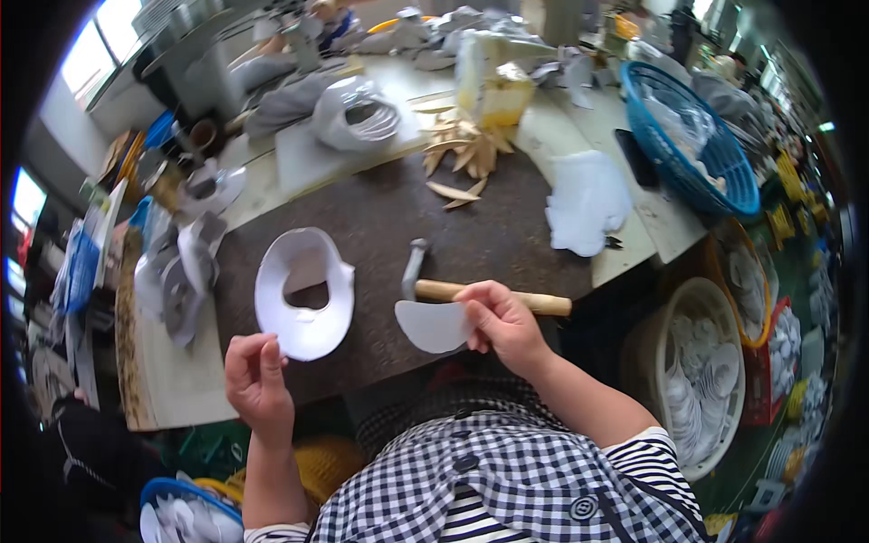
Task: The person assembles shoe upper components by folding and pressing the edges of leather components and white plastic parts by hand, aligning them to form the shoe upper.
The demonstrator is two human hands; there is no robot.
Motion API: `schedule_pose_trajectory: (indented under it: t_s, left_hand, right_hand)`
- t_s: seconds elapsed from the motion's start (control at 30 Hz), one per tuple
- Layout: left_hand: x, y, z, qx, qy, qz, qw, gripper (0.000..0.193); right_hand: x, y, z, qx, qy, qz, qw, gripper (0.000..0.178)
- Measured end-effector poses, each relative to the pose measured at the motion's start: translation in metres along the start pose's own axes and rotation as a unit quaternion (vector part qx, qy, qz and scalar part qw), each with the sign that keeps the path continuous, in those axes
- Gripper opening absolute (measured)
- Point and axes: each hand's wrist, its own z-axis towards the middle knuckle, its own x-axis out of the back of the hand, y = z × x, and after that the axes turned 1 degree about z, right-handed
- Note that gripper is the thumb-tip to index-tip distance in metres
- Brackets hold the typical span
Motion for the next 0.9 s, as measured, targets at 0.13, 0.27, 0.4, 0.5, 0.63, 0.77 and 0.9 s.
schedule_pose_trajectory:
  t_s: [0.13, 0.27, 0.4, 0.5, 0.63, 0.77, 0.9]
  left_hand:
    - [0.046, -0.002, -0.017, -0.101, -0.036, 0.151, 0.983, 0.016]
    - [0.035, -0.014, -0.031, -0.199, -0.151, 0.353, 0.902, 0.059]
    - [0.006, -0.043, -0.010, -0.263, -0.130, 0.383, 0.876, 0.029]
    - [0.007, -0.041, 0.035, -0.253, 0.080, 0.308, 0.914, 0.023]
    - [-0.017, -0.018, -0.014, -0.253, -0.065, 0.320, 0.911, 0.029]
    - [-0.034, -0.034, -0.068, -0.187, -0.193, 0.320, 0.908, 0.033]
    - [-0.038, -0.025, -0.078, -0.183, -0.202, 0.317, 0.909, 0.039]
  right_hand:
    - [-0.003, 0.015, 0.028, 0.013, 0.069, -0.041, 0.997, 0.018]
    - [0.021, 0.015, 0.073, 0.020, 0.082, -0.004, 0.996, 0.020]
    - [0.022, 0.012, 0.075, 0.017, 0.076, 0.009, 0.997, 0.020]
    - [0.032, 0.014, 0.064, 0.045, 0.091, 0.053, 0.993, 0.020]
    - [0.035, 0.018, 0.056, 0.066, 0.115, 0.118, 0.984, 0.020]
    - [-0.001, 0.003, 0.043, 0.065, 0.208, 0.183, 0.959, 0.019]
    - [-0.031, -0.003, 0.025, 0.107, -0.175, 0.261, 0.943, 0.024]
